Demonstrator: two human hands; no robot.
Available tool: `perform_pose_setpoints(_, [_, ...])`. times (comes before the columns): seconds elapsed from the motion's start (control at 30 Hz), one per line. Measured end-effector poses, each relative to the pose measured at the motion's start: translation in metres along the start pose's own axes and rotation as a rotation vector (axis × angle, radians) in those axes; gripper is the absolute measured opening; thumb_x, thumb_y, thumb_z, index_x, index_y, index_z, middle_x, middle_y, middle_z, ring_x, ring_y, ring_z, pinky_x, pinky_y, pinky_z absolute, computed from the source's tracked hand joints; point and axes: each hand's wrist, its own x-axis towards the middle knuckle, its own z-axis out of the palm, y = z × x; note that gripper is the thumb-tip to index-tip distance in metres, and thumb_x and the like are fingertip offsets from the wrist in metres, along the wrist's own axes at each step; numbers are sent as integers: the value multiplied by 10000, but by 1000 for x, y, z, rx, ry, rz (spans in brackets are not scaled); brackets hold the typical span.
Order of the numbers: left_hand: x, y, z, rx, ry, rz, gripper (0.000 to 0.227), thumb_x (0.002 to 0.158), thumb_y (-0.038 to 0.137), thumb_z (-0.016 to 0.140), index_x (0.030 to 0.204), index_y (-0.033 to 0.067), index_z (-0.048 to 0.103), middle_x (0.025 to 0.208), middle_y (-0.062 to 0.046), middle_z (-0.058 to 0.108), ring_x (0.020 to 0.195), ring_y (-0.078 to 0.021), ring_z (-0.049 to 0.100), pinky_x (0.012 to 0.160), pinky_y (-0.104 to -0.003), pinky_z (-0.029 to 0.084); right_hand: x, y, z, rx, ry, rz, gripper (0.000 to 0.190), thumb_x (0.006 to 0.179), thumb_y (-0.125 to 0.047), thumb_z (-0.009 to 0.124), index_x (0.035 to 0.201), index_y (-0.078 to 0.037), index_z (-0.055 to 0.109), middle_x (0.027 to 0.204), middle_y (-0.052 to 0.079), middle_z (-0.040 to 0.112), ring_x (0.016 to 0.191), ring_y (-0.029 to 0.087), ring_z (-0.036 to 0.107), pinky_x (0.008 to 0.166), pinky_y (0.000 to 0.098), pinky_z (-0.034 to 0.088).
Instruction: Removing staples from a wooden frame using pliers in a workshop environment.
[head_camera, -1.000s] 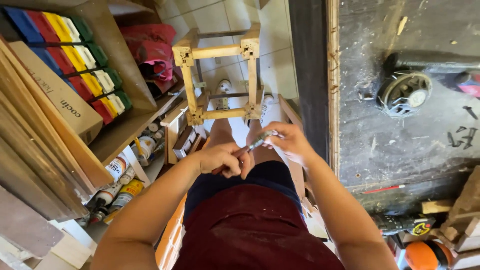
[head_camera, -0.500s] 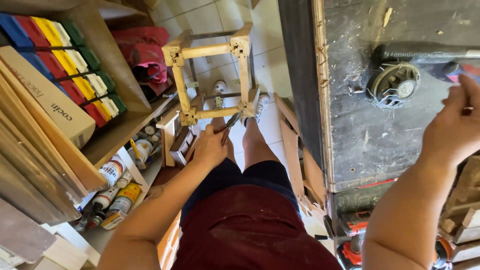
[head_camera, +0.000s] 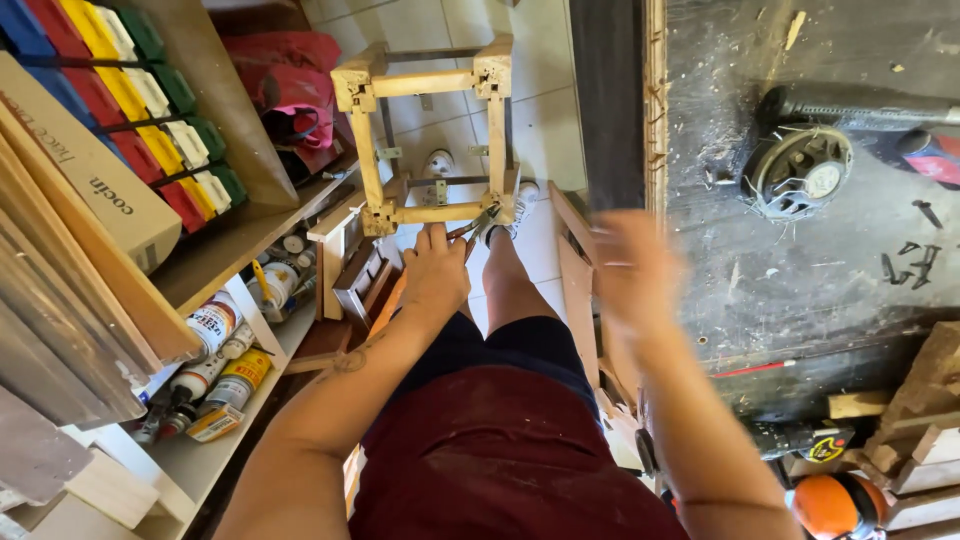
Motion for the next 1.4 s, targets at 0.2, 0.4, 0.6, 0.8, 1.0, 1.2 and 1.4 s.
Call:
perform_pose_setpoints(0.2, [10,-26,61,-104,146,111,51,774,86,726,759,38,720,939,-164,537,927,-411,606,780,-460,536,-19,57,112,-138,-657,338,691,912,-47,786,1541,-15,502,1441,257,580,1270,475,636,1046,598,547])
perform_pose_setpoints(0.4, [25,-11,6,-252,-349,-62,118,724,246,694,716,131,717,972,-93,647,931,-385,729,787,-492,592,-20,91,128,-122,-715,421,582,1006,-94,723,1540,-133,496,1500,174,541,1212,353,706,1008,489,615])
perform_pose_setpoints(0.6, [37,-20,-7,-519,-576,-210,224,676,194,689,854,69,743,912,-125,736,996,-378,760,791,-435,599,-23,94,128,-70,-696,441,592,980,-79,747,1515,-180,513,1460,179,562,1163,355,726,957,463,640])
perform_pose_setpoints(0.8, [42,-30,-15,-868,-690,-265,257,533,75,753,789,64,749,744,-73,575,817,-311,655,697,-337,498,-16,79,123,-62,-717,497,593,984,-61,734,1514,-197,506,1466,188,557,1195,369,710,998,484,613])
perform_pose_setpoints(1.0, [8,-8,-29,-410,-186,-39,117,739,62,727,792,73,622,1074,-158,503,1049,-415,604,818,-453,565,-19,94,125,-137,-747,457,589,989,-121,735,1511,-262,501,1451,135,585,1184,312,725,998,463,615])
perform_pose_setpoints(1.2, [9,1,8,31,-146,-61,285,900,49,675,1173,130,666,1222,-118,455,1136,-378,470,854,-533,464,-15,87,124,-150,-760,455,579,992,-110,729,1513,-219,501,1444,165,590,1183,332,726,1003,506,602])
perform_pose_setpoints(1.4, [15,-17,17,-165,-224,-28,85,817,71,677,896,66,710,1062,-114,533,916,-424,658,797,-521,596,-13,78,120,-168,-770,457,575,990,-107,729,1505,-228,503,1428,146,602,1170,313,733,998,504,595])
